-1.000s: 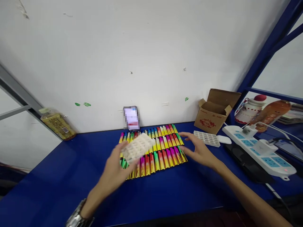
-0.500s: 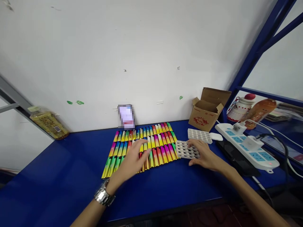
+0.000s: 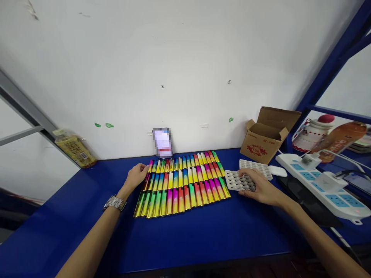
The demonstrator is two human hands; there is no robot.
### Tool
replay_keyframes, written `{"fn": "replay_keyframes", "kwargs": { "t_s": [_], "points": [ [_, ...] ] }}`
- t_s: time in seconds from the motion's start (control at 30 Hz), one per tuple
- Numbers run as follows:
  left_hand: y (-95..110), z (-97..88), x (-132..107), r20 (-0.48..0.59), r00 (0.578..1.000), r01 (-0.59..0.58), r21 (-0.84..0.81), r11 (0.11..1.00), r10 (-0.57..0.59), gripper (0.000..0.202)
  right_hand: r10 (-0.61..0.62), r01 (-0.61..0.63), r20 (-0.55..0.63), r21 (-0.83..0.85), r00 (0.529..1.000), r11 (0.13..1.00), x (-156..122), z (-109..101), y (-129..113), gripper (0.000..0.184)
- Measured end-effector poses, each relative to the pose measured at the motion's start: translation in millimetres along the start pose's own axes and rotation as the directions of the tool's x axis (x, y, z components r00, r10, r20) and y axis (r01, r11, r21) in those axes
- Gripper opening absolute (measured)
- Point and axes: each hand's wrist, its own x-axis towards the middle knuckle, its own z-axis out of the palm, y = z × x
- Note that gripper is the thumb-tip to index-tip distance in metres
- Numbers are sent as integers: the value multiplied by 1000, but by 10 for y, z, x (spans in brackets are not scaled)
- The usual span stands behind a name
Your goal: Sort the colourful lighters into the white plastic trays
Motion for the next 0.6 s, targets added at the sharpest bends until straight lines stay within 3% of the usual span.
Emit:
{"fn": "replay_keyframes", "kwargs": {
  "t_s": [0.23, 0.33, 0.4, 0.53, 0.6],
  "points": [
    [9, 79, 155, 42, 998, 44, 46, 998, -46, 27, -5, 5, -34, 6, 999, 1000, 42, 16, -81, 43],
    [8, 92, 189, 42, 997, 64, 61, 996, -67, 25, -56, 56, -37, 18, 998, 998, 199, 26, -340, 47],
    [16, 89, 195, 45, 996, 70, 65, 995, -73, 25, -162, 161, 29, 33, 986, 986, 383, 77, -587, 48],
    [56, 60, 181, 54, 996, 68, 78, 995, -72, 25, -308, 302, 124, 67, 943, 951, 805, 293, -1044, 49],
    [74, 40, 169, 65, 996, 58, 88, 994, -64, 32, -317, 306, 174, 85, 932, 948, 965, 419, -1182, 49]
  ]
}}
